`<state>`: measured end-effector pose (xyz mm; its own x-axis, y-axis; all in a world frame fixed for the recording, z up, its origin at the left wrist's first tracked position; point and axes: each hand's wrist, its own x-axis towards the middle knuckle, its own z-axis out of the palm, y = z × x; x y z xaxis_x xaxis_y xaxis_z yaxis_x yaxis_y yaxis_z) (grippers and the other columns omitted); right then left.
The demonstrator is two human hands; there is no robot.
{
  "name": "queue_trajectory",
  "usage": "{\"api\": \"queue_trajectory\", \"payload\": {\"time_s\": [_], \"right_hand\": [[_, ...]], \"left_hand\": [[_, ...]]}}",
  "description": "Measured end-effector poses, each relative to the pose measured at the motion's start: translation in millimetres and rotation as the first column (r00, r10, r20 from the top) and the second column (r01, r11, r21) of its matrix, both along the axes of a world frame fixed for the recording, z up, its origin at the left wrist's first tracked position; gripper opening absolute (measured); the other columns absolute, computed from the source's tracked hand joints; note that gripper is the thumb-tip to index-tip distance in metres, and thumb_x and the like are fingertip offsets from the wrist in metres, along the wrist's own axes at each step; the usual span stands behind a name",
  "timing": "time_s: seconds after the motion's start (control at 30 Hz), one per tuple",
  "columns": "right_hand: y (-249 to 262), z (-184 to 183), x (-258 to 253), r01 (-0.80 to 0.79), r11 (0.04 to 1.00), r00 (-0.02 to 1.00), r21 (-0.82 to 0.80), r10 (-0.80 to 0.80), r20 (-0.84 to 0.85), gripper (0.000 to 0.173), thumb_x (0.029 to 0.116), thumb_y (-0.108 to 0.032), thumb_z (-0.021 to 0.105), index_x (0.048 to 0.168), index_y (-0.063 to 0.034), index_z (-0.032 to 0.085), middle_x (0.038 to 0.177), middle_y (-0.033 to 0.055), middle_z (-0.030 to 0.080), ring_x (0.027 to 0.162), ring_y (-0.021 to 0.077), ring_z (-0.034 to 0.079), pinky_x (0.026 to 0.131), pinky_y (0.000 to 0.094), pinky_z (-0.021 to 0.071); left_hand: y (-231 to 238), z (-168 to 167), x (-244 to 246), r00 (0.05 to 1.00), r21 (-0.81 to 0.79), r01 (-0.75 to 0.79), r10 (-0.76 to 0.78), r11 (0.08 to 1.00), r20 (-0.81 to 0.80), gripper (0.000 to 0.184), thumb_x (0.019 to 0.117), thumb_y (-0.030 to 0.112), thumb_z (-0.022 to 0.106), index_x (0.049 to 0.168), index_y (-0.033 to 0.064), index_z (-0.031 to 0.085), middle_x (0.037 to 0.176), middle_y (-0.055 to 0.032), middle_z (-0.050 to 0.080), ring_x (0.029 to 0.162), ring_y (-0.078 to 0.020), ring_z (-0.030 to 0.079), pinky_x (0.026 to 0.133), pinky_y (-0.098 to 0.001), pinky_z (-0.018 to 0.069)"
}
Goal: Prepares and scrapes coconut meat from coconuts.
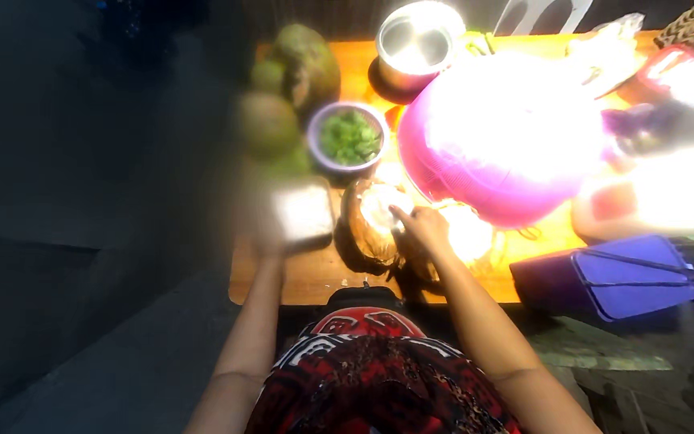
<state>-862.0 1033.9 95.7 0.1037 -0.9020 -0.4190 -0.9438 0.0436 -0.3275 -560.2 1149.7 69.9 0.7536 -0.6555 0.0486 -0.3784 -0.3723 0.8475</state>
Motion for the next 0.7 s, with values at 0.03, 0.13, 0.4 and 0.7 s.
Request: {"api": "queue_trajectory", "payload": {"time_s": [0.03,0.13,0.4,0.7], "right_hand": [[0,-1,-1,0.005,1.0,1.0,-0.007,-0.005,0.0,0.081,0.0961,-0.075,0.047,0.099,0.0018,0.072,0.102,0.0267,0.071,0.105,0.0456,0.067,0.086,0.0675,0.0498],[-1,3,-3,0.018,1.0,1.0,-0.02,-0.018,0.002,0.079,0.0968,-0.074,0.048,0.101,0.0008,0.073,0.103,0.0269,0.071,0.105,0.0469,0.067,0.086,0.0688,0.0496],[-3,71,24,-0.07,0.988,0.997,-0.14,0.076,0.033,0.076,0.0981,-0.071,0.049,0.1,0.0009,0.072,0.099,0.0285,0.07,0.1,0.0484,0.067,0.081,0.07,0.0477],[10,75,169,-0.386,0.92,0.922,-0.065,0.386,-0.003,0.076,0.0984,-0.072,0.046,0.125,-0.0041,0.069,0.119,0.0259,0.07,0.116,0.0463,0.065,0.094,0.0693,0.0477]], "left_hand": [[6,-2,7,1.0,0.048,-0.018,0.019,0.999,-0.012,0.051,0.1121,0.031,0.032,0.152,-0.0002,0.041,0.153,-0.0257,0.044,0.144,-0.0365,0.041,0.12,-0.0494,0.0319],[22,-9,17,0.995,0.13,-0.067,0.076,0.989,-0.064,0.052,0.1124,0.028,0.032,0.153,-0.0033,0.037,0.153,-0.0272,0.044,0.143,-0.0363,0.043,0.119,-0.0491,0.0329],[41,-44,25,0.968,0.093,-0.151,0.166,0.984,-0.187,0.053,0.1126,0.03,0.034,0.154,-0.0043,0.034,0.151,-0.0274,0.045,0.14,-0.0352,0.046,0.118,-0.0489,0.0351],[69,-46,18,0.943,0.018,-0.159,0.158,0.987,-0.292,0.059,0.1126,0.042,0.028,0.156,0.0023,0.034,0.151,-0.023,0.047,0.137,-0.032,0.049,0.112,-0.0504,0.0405]]}}
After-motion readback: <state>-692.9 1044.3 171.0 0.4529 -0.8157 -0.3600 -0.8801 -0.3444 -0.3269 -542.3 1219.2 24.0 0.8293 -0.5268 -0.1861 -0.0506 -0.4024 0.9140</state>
